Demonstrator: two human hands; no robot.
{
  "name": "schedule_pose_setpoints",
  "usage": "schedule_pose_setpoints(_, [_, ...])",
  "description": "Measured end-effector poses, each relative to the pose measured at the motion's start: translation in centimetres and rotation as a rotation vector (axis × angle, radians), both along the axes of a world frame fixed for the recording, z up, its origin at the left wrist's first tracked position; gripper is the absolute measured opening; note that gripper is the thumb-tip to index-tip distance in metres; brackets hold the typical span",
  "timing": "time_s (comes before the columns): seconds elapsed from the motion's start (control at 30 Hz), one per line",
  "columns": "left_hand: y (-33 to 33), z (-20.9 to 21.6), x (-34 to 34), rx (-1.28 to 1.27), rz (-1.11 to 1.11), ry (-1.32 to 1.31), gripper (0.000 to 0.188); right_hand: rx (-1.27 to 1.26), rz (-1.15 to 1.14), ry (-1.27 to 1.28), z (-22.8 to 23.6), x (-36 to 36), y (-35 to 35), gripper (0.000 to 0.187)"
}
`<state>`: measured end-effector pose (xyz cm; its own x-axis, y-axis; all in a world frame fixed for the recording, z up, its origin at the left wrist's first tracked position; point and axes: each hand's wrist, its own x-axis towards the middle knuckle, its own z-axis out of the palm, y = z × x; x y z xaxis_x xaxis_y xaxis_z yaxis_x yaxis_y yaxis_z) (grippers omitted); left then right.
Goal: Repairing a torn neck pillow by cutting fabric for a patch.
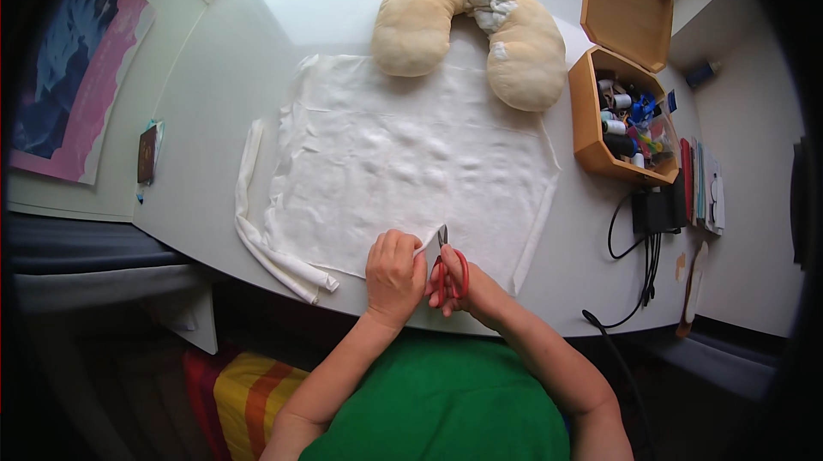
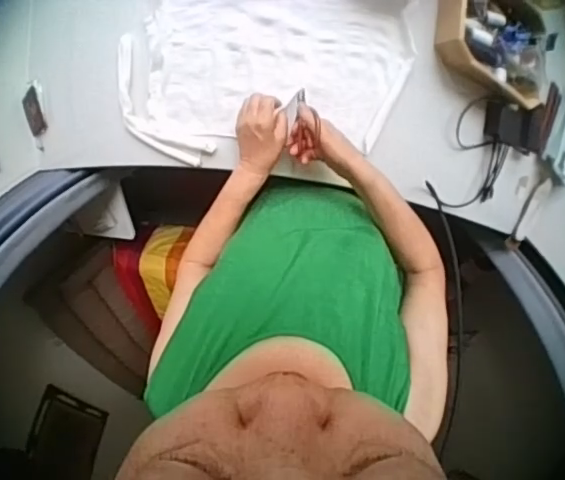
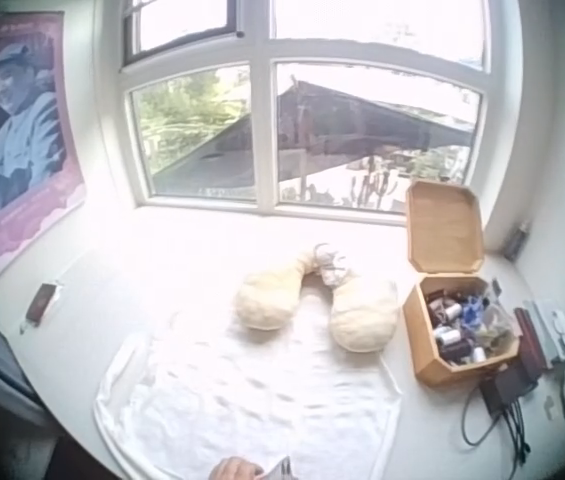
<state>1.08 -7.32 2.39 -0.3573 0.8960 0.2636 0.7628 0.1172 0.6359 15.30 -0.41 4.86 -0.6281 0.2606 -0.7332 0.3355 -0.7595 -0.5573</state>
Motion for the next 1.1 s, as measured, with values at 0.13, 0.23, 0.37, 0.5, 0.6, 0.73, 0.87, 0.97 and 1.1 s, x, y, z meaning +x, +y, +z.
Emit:
schedule_pose_setpoints(0.13, [-0.1, 0.3, -0.2, 0.022, -0.006, -0.053, 0.012, -0.003, -0.068, 0.011, -0.5, -0.8, 0.5, 0.059])
schedule_pose_setpoints(0.23, [-0.3, 0.4, -0.3, 0.027, -0.014, -0.062, 0.012, -0.007, -0.144, 0.063, -1.2, -1.1, 0.3, 0.058])
schedule_pose_setpoints(0.37, [-0.2, 0.6, -0.4, 0.030, -0.018, -0.083, 0.012, 0.068, -0.194, 0.018, -1.3, -1.7, -0.2, 0.059])
schedule_pose_setpoints(0.5, [-0.2, 0.6, -0.5, 0.044, -0.020, -0.105, 0.012, 0.165, -0.230, -0.004, -1.1, -2.1, -0.6, 0.056])
schedule_pose_setpoints(0.6, [-0.2, 0.6, -0.5, 0.050, -0.024, -0.104, 0.011, 0.177, -0.244, 0.008, -1.4, -2.1, -0.8, 0.055])
schedule_pose_setpoints(0.73, [-0.2, 0.6, -0.7, 0.044, -0.033, -0.096, 0.012, 0.197, -0.294, -0.011, -1.3, -2.3, -1.0, 0.054])
schedule_pose_setpoints(0.87, [-0.3, 0.7, -0.8, 0.021, -0.034, -0.071, 0.012, 0.180, -0.289, 0.005, -1.5, -2.0, -0.8, 0.051])
schedule_pose_setpoints(0.97, [-0.4, 0.7, -0.9, 0.016, -0.029, -0.074, 0.012, 0.201, -0.254, 0.005, -1.5, -1.9, -0.6, 0.053])
schedule_pose_setpoints(1.1, [-0.4, 1.0, -1.1, 0.026, -0.033, -0.068, 0.011, 0.164, -0.191, -0.049, -0.6, -2.0, 0.5, 0.060])
